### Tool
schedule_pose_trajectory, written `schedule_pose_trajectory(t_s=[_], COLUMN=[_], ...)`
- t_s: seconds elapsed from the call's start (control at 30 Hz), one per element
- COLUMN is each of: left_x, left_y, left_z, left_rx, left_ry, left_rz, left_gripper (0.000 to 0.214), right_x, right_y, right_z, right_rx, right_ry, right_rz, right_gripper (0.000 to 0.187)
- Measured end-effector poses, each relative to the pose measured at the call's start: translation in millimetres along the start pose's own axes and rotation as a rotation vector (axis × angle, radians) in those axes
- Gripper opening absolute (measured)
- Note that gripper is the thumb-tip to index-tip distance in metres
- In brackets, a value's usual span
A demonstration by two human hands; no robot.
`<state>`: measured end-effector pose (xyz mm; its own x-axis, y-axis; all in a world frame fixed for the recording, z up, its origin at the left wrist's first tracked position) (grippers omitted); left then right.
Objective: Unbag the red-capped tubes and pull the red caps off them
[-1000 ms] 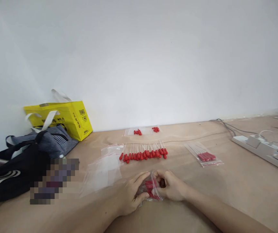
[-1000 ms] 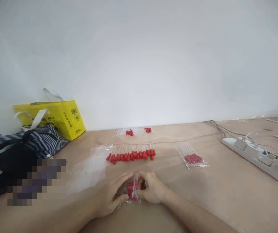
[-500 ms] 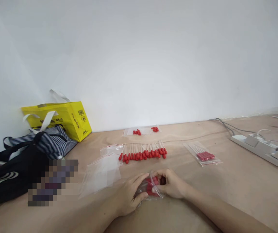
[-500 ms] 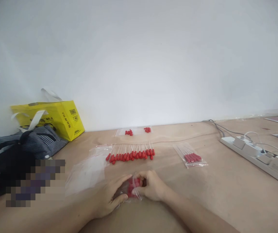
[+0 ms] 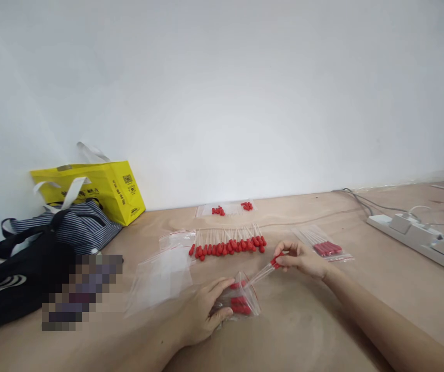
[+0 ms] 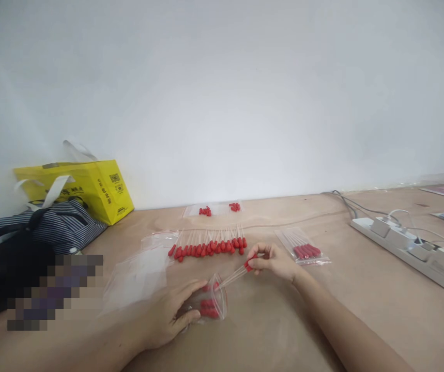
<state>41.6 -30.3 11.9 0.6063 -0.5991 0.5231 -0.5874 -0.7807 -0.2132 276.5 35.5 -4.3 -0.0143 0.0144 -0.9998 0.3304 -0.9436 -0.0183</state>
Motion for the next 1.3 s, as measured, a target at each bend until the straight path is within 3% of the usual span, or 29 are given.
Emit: schedule_pose_trajectory(t_s=[0.07,0.2,0.3,0.4,0.6,0.83,0.97,1.07,1.17,1.3], left_x=[-0.4,-1.1,-1.3,-1.5,-6.9,-7.3,-6.3,-6.0,-5.2,-2.6], left_y=[-0.3,-0.5,-0.3,-0.1,0.6,0.4,0.3,-0.1,-1.4,-3.1], left_z=[0.0,1.6,2.0,2.1,5.1,5.3,4.5,4.8,6.0,4.9], left_rx=[-0.012,-0.032,-0.037,-0.042,-0.055,-0.046,-0.032,-0.009,-0.004,0.023], left_ry=[-0.012,-0.014,-0.012,-0.009,-0.026,-0.015,-0.022,-0.007,0.02,0.045], left_rz=[-0.011,-0.016,-0.034,-0.047,-0.041,-0.032,-0.037,-0.014,-0.005,-0.016], left_gripper=[0.044,0.044,0.044,0.044,0.045,0.045,0.045,0.045,0.044,0.043], right_x=[-4.5,-2.8,6.8,15.9,27.1,29.5,11.2,-2.8,-2.8,-0.5], right_y=[-2.2,-5.4,-11.4,-22.4,-37.1,-34.2,-15.1,0.7,9.2,8.2], right_z=[-21.5,-50.7,-49.0,-38.6,-22.5,-16.1,-5.1,26.7,63.0,84.1], right_rx=[0.142,0.574,0.801,0.862,0.716,0.664,0.656,0.39,0.072,-0.013], right_ry=[-0.075,-0.078,0.132,0.329,0.48,0.493,0.601,0.659,0.673,0.673], right_rz=[-0.055,-0.203,-0.23,-0.225,-0.204,-0.231,-0.37,-0.512,-0.481,-0.441], right_gripper=[0.027,0.031,0.033,0.032,0.03,0.032,0.025,0.014,0.007,0.01])
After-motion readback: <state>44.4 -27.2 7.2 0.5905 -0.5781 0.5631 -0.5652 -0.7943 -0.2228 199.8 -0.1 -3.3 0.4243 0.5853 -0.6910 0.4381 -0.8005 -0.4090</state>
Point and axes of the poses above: each hand's wrist, its own y-axis away from the middle knuckle, its own z-axis out of the palm, x = y × z, the point moved 5 cm from there along -y, towards the middle knuckle, and after that the axes turned 4 degrees about x, right-handed, at the moved point
